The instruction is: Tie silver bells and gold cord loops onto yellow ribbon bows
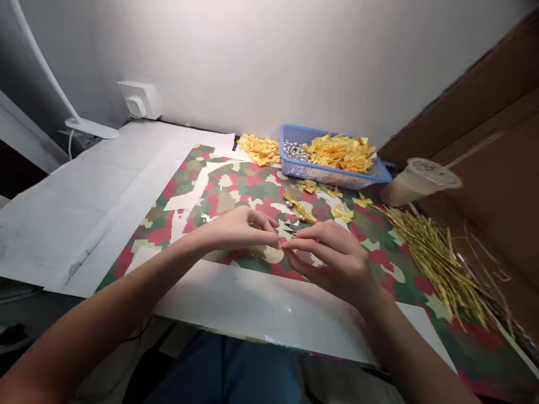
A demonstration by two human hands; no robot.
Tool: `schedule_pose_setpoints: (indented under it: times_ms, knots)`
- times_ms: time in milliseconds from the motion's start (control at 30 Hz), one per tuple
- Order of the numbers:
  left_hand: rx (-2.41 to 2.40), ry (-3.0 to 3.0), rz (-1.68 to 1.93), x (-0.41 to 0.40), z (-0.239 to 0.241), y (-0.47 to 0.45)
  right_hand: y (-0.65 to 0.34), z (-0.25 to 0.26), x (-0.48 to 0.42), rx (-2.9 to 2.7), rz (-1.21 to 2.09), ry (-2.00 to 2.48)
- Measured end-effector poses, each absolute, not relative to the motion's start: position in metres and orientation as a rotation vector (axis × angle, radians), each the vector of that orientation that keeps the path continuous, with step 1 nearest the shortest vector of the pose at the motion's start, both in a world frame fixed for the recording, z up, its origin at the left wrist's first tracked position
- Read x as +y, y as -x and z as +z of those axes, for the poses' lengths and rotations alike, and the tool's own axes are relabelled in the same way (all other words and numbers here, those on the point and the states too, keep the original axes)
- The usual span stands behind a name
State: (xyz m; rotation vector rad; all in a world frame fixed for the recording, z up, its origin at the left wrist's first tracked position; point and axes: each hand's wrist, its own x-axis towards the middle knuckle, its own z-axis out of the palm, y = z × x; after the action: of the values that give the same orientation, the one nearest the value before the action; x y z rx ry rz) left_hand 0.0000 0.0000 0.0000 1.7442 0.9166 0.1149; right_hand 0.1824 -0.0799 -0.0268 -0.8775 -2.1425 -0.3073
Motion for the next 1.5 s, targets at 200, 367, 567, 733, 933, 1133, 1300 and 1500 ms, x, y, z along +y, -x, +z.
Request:
schedule_pose_setpoints:
  times_ms: [200,367,567,733,933,1133,1300,1500]
  knots:
    - [0.913,-1.728,0.105,-0.0005,-0.0013,0.0010,-0.1826,-0.0261,-0.0802,-2.141,-0.309,0.864]
    - [0.894,-1.717,0.110,-0.0004,-0.0008,0.0014,-0.1825,-0.0260,-0.0805,-2.144,-0.300,0.874]
    - [0.883,-1.712,0.127,-0.0003,-0.0020,0.0028,-0.1828,-0.0258,-0.0809,-2.156,-0.290,0.874]
    - [0.865,-1.693,0.120,-0.0004,-0.0016,0.0035,-0.1833,-0.0258,-0.0805,-2.147,-0.302,0.883]
    - [0.832,-1.673,0.105,0.0009,-0.0025,0.0036,-0.1832,-0.0237,-0.0802,-2.132,-0.292,0.874]
    - [0.800,-1.660,0.106,0.0027,-0.0054,0.0049,-0.1837,-0.0244,-0.0807,-2.130,-0.286,0.864]
    - [0.821,-1.683,0.091,0.0029,-0.0042,0.0042,-0.1841,-0.0260,-0.0807,-2.124,-0.297,0.866]
    - [0.803,-1.657,0.082,0.0022,-0.0033,0.0038,-0.1841,-0.0250,-0.0809,-2.132,-0.291,0.870]
